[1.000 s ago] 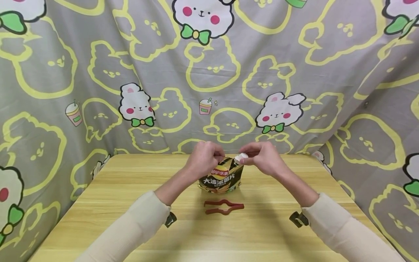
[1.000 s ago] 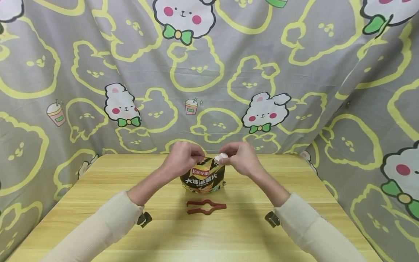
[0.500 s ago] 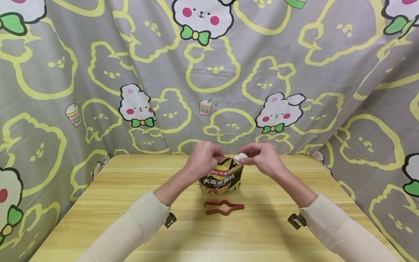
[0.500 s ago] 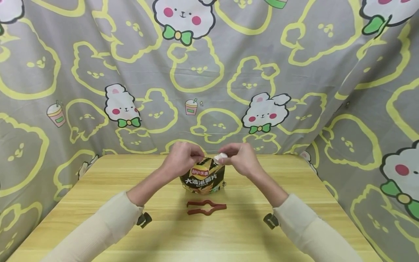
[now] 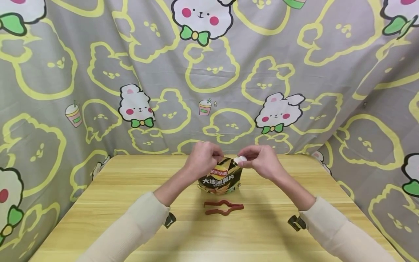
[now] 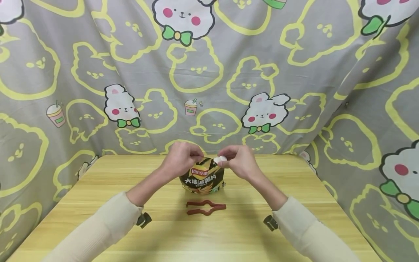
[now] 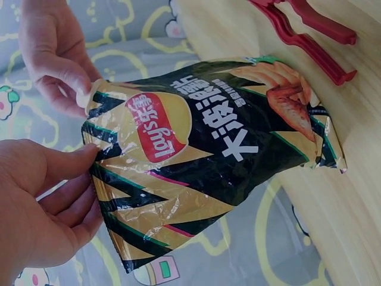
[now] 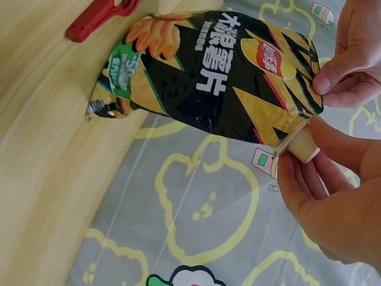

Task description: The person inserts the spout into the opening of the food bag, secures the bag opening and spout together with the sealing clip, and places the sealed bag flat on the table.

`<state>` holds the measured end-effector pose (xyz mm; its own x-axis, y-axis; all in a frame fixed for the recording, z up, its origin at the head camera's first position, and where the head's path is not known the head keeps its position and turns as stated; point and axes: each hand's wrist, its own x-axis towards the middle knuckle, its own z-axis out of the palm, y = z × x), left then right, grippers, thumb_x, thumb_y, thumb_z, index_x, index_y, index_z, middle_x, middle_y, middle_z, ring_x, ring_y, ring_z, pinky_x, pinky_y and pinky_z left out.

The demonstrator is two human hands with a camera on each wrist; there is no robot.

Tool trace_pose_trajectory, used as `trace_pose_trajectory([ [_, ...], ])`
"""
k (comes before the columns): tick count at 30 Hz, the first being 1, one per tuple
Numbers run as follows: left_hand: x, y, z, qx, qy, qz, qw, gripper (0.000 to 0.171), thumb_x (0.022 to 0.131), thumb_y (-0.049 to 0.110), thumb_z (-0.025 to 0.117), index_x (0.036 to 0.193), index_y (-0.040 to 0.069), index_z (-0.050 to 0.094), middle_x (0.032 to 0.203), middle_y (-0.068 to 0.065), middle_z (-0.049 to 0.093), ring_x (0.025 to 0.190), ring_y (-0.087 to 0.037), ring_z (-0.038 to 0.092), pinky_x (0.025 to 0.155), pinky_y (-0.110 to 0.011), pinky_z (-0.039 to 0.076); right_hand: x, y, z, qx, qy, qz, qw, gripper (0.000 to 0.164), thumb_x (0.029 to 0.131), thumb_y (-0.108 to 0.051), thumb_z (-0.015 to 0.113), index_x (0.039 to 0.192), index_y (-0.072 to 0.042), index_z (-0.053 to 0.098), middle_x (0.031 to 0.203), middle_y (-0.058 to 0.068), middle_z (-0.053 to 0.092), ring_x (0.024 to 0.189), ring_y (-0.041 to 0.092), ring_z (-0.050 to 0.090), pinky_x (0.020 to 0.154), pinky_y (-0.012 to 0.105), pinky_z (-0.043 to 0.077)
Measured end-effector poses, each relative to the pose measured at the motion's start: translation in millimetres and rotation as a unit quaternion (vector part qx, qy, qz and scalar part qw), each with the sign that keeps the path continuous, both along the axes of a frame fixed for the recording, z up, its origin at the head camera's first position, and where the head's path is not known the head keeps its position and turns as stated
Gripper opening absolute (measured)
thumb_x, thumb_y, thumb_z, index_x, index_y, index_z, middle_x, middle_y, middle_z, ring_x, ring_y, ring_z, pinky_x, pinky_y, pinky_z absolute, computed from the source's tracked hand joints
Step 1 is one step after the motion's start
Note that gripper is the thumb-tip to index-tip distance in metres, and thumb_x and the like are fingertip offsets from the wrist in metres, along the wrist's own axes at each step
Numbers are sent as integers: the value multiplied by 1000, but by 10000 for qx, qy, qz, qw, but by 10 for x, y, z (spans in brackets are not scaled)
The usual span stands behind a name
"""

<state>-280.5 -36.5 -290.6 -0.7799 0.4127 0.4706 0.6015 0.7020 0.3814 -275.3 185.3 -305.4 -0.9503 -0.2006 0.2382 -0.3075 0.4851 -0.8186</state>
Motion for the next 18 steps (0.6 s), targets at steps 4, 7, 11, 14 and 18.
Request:
trace_pose_trajectory([
  [4, -6, 5, -6, -25, 54, 1, 10000, 24, 82, -8, 69, 77, 13, 80, 76, 3, 76, 70, -9, 66, 73, -31, 59, 8, -22, 11, 181, 114, -63, 9998, 23, 83, -7, 82, 104, -2, 76, 97, 13, 78, 87, 21, 75, 76, 31, 61],
  [7, -3, 8, -9, -7, 104, -25, 9999, 26, 81, -10, 67, 75, 13, 79, 74, 3, 75, 68, -9, 64, 72, -31, 58, 8, -39, 11, 270, 193, -153, 9993, 22, 83, -9, 83, 103, -3, 76, 95, 12, 78, 85, 19, 74, 75, 30, 60],
  [11, -1, 10, -15, 26, 121, -50, 9999, 28, 80, -11, 66, 74, 12, 78, 71, 4, 73, 66, -9, 61, 70, -30, 57, 11, -44, 4, 231, 182, -85, 9995, 22, 82, -5, 83, 103, -2, 76, 98, 14, 77, 88, 22, 75, 76, 31, 61],
  [14, -2, 11, -17, 48, 96, -45, 9999, 28, 79, -12, 65, 73, 12, 78, 71, 4, 73, 66, -9, 60, 69, -30, 56, 10, -35, 0, 209, 111, -2, 9997, 23, 83, -4, 82, 105, -1, 76, 101, 16, 77, 91, 24, 75, 78, 33, 61],
  [18, 5, 14, -11, 42, 76, -42, 10000, 27, 80, -11, 65, 73, 12, 78, 71, 4, 72, 66, -9, 60, 69, -30, 56, 13, -30, -1, 332, 102, -90, 9994, 23, 84, -9, 83, 105, -4, 76, 98, 12, 78, 89, 22, 75, 79, 35, 61],
])
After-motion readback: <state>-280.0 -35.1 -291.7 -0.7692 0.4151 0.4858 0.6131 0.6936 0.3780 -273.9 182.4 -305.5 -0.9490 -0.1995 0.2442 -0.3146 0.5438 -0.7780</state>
